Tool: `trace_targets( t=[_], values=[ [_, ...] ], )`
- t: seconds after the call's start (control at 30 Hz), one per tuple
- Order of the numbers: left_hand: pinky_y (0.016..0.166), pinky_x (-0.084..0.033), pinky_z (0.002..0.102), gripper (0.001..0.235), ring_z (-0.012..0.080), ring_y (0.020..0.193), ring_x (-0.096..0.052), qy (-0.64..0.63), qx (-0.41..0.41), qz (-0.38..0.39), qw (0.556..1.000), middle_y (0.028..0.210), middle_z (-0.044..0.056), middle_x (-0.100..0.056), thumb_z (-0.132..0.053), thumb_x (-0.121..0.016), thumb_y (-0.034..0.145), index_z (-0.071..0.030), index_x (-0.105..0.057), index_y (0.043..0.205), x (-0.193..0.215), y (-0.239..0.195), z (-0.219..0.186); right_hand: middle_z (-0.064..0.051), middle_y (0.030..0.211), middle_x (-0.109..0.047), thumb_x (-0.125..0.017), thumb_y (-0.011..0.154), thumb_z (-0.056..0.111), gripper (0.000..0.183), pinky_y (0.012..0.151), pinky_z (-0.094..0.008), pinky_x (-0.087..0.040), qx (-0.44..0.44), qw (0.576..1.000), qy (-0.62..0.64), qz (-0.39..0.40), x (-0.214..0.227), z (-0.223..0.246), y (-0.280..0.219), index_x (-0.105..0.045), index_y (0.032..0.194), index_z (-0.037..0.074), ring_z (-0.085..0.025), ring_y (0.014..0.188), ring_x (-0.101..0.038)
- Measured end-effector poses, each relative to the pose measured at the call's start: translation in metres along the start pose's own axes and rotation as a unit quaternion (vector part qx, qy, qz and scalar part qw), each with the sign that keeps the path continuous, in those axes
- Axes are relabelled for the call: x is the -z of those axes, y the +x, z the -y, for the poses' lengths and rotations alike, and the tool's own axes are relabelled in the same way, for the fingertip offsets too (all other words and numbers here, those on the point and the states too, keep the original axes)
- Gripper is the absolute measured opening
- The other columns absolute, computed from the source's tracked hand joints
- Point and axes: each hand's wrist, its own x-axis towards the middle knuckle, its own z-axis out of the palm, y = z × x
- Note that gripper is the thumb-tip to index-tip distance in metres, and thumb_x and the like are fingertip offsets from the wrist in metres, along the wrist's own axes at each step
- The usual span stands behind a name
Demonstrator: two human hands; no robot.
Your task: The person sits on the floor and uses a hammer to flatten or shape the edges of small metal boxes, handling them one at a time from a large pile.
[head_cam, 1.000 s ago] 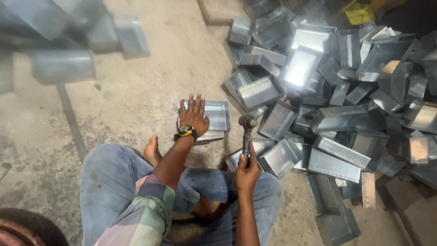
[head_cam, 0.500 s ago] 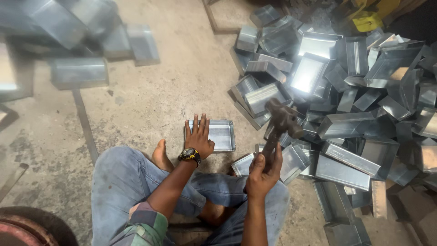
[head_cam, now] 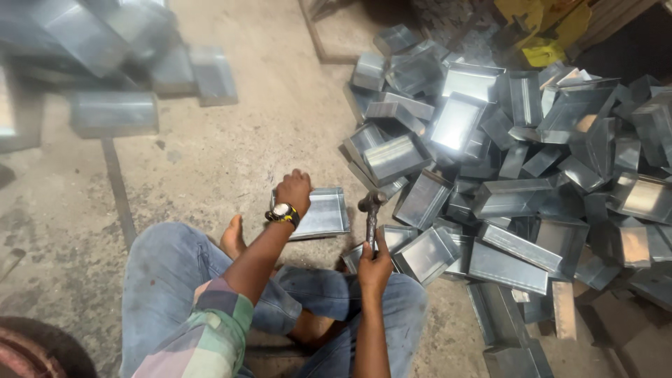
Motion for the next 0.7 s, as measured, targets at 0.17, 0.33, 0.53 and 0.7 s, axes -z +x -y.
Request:
trace_targets(
  t=[0.17,0.33,0.53,0.7],
  values=[
    [0.076,-0.057,0.047,0.023,0.0371,0.093,-0.072,0.024,-0.003,0.063,0.998,0.104,0.02,-0.073,-0.009,-0.051,0.099,-0.003,-0.052,0.121,0.006,-0.014,0.004,-0.014,0.076,-0.069,-0.07,0.091,0.017,0.051,0.062,-0.037,-0.05,0.013,0.999,0.021,-0.026,0.0,-0.011,0.006,-0.063,0.141,0.013,-0.021,0.063,-0.06],
    [0.116,-0.029,0.061,0.067,0.0454,0.139,-0.039,0.047,-0.17,-0.016,0.984,0.153,0.031,-0.038,-0.033,-0.064,0.077,0.0,-0.049,0.134,-0.01,-0.043,-0.012,-0.007,0.076,-0.069,-0.066,0.095,0.015,0.047,0.059,-0.032,-0.049,0.021,0.995,0.098,-0.02,0.007,0.002,0.0,-0.062,0.142,0.011,-0.013,0.062,-0.058],
    [0.122,0.0,0.062,0.102,0.04,0.156,-0.003,0.051,-0.042,0.018,0.998,0.168,0.023,-0.01,-0.052,-0.057,0.081,0.005,-0.021,0.158,-0.016,0.007,-0.009,-0.002,0.076,-0.062,-0.063,0.098,0.01,0.049,0.056,-0.025,-0.046,0.092,0.977,0.193,-0.02,0.032,0.056,-0.02,-0.059,0.146,0.008,-0.008,0.063,-0.055],
    [0.123,0.0,0.063,0.1,0.0401,0.157,-0.005,0.052,-0.077,0.002,0.996,0.169,0.022,-0.012,-0.051,-0.057,0.082,0.005,-0.022,0.158,-0.028,0.028,0.012,-0.001,0.077,-0.063,-0.061,0.102,0.012,0.049,0.051,-0.02,-0.042,0.168,0.931,0.322,-0.029,0.049,0.062,-0.032,-0.051,0.149,0.008,-0.005,0.057,-0.051]
  ],
)
